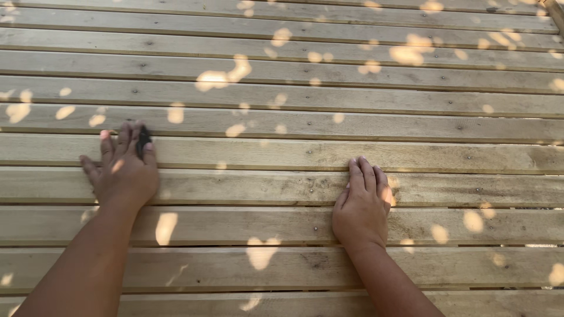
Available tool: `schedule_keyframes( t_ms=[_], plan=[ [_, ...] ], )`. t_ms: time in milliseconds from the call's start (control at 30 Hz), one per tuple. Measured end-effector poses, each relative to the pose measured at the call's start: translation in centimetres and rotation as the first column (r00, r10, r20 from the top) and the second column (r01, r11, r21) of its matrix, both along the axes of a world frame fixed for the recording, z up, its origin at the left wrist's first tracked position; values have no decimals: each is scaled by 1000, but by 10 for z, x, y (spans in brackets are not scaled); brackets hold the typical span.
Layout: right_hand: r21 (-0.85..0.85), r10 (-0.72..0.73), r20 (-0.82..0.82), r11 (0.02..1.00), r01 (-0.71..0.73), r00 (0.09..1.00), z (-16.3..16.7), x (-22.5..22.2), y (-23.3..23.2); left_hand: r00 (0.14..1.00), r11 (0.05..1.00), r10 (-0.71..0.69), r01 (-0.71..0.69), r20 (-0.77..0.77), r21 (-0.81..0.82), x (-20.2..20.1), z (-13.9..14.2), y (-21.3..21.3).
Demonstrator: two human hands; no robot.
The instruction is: The person sands a wooden slatted surface using a sanding block. They move the block back and forth along the planks, occasionally adjusting their grip and position to reach different areas of the surface.
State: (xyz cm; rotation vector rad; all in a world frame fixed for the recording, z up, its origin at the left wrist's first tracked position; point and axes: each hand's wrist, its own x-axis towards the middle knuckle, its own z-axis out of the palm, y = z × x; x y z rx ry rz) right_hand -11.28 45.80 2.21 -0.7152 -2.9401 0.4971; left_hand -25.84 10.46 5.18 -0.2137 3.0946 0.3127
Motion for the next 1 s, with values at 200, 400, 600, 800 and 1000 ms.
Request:
schedule_keyframes(
  t_ms=[200, 400, 600, 800, 1000],
  plan=[
    [27, 10, -28, 1000, -9, 1000, -3, 0, 0, 987, 987, -159, 160, 29, -30, 29, -17, 97],
    [23, 30, -86, 999, -28, 996, -7, 0, 6, 824, 838, -541, 545, 169, 24, 82, -19, 255],
    [21, 49, -150, 999, -46, 988, -12, 2, 6, 969, 968, -245, 245, 11, -55, 47, -22, 100],
    [43, 46, -98, 998, -42, 994, -11, -1, 5, 978, 978, 209, -209, -5, 24, 34, -2, -48],
    [15, 25, -83, 1000, -24, 996, -9, -3, 5, 944, 945, -328, 328, 36, -4, 96, -26, 162]
  ],
)
